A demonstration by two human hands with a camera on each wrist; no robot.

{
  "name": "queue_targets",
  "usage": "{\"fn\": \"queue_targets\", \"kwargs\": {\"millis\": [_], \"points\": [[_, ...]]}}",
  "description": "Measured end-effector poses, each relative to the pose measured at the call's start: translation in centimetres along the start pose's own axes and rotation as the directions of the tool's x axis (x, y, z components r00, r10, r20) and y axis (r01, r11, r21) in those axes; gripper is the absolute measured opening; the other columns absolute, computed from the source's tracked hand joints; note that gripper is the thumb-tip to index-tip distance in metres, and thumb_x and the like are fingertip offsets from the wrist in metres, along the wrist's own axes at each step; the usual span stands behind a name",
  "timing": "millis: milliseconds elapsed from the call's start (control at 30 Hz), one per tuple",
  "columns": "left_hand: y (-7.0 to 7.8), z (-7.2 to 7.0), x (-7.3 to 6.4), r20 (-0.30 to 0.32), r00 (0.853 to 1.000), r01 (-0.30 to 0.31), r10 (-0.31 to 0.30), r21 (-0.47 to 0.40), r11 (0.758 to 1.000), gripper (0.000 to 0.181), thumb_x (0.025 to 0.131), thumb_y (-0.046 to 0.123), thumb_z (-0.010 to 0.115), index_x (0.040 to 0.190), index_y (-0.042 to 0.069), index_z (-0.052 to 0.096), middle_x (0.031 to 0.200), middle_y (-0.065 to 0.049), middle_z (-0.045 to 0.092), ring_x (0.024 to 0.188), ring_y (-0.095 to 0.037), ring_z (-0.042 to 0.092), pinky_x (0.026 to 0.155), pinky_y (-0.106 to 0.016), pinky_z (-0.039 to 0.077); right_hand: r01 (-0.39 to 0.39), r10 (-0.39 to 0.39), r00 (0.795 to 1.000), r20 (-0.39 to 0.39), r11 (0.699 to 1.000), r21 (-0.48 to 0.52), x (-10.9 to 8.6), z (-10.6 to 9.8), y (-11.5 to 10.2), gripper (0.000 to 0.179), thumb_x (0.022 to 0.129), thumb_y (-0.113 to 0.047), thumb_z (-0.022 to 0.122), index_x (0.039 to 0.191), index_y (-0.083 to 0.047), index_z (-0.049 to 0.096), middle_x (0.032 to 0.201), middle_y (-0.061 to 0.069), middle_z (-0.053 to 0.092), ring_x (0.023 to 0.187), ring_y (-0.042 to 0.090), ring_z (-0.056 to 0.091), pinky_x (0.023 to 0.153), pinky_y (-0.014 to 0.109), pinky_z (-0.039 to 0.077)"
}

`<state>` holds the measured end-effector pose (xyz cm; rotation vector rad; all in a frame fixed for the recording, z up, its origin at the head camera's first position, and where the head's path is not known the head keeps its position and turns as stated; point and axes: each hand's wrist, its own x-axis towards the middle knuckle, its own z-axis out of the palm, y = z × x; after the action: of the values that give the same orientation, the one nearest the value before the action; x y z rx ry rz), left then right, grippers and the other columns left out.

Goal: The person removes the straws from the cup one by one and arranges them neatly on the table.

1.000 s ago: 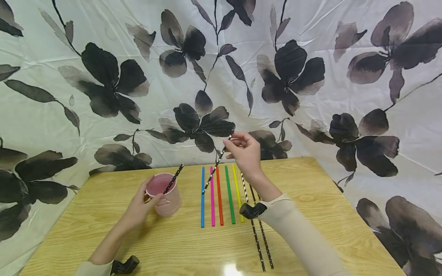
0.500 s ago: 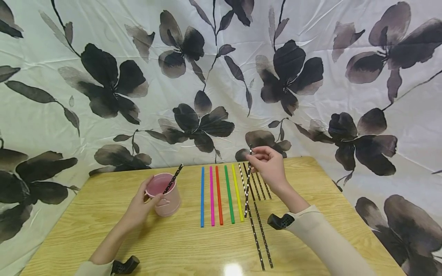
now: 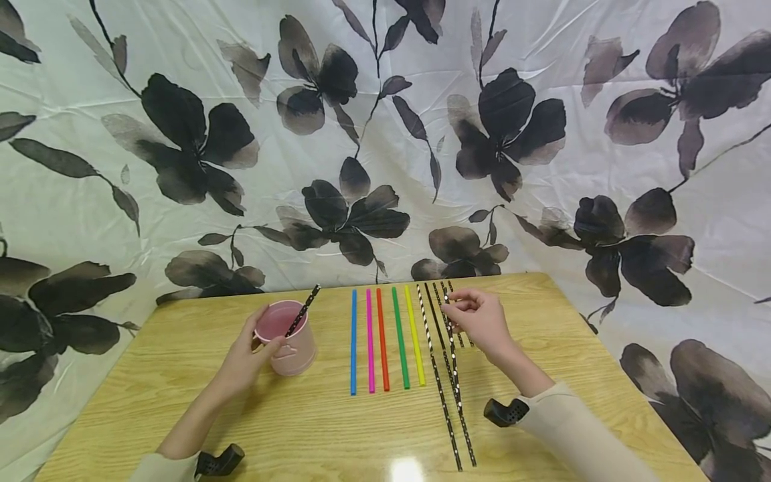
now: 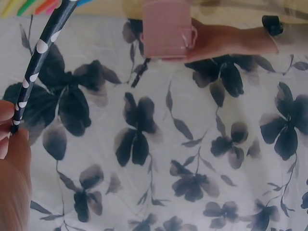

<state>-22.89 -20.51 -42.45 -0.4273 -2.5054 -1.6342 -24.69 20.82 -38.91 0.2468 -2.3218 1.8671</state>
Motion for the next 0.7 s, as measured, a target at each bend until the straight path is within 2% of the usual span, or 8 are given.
{"fn": "queue_targets", "kwargs": {"millis": [267, 467, 567, 700], "points": [[-0.4, 0.0, 0.1, -0.001, 1.0, 0.001, -0.001, 0.002, 1.0, 0.073, 0.085, 0.029, 0.059, 0.14, 0.01, 0.015, 0.135, -0.021, 0.027, 0.121, -0.039, 0.029, 0.093, -0.051, 0.031, -0.161, 0.165, 0.985, 0.059, 0.985, -0.062, -1.6, -0.3, 2.8, 0.04, 0.076, -0.025, 0.07, 0.104, 0.0, 0.058, 0.082, 0.019, 0.061, 0.06, 0.027, 0.059, 0.06, 0.046, 0.051], [-0.7, 0.0, 0.2, 0.0, 1.0, 0.01, -0.01, 0.015, 1.0, 0.073, 0.085, 0.029, 0.059, 0.141, 0.011, 0.015, 0.136, -0.02, 0.026, 0.121, -0.039, 0.029, 0.093, -0.051, 0.031, -0.19, 0.198, 0.977, 0.083, 0.977, -0.099, -2.5, -0.2, 4.9, 0.035, 0.077, -0.018, 0.069, 0.102, 0.005, 0.058, 0.081, 0.022, 0.061, 0.056, 0.026, 0.057, 0.056, 0.045, 0.051], [-0.7, 0.0, 0.2, -0.002, 1.0, 0.007, -0.007, 0.011, 1.0, 0.073, 0.085, 0.029, 0.059, 0.14, 0.01, 0.015, 0.136, -0.02, 0.026, 0.121, -0.039, 0.029, 0.093, -0.051, 0.031, -0.214, 0.225, 0.971, 0.081, 0.969, -0.119, -2.9, -0.1, 5.1, 0.031, 0.077, -0.015, 0.068, 0.099, 0.005, 0.058, 0.079, 0.021, 0.061, 0.057, 0.029, 0.057, 0.055, 0.044, 0.051], [-2.6, 0.0, 0.7, -0.01, 1.0, 0.008, -0.008, 0.028, 1.0, 0.075, 0.084, 0.036, 0.059, 0.141, 0.017, 0.015, 0.137, -0.013, 0.027, 0.122, -0.034, 0.03, 0.093, -0.05, 0.032, -0.282, 0.291, 0.955, 0.056, 0.95, -0.134, -3.2, -0.1, 5.7, 0.028, 0.076, -0.012, 0.069, 0.097, 0.003, 0.059, 0.078, 0.021, 0.062, 0.057, 0.029, 0.058, 0.053, 0.041, 0.051]]}}
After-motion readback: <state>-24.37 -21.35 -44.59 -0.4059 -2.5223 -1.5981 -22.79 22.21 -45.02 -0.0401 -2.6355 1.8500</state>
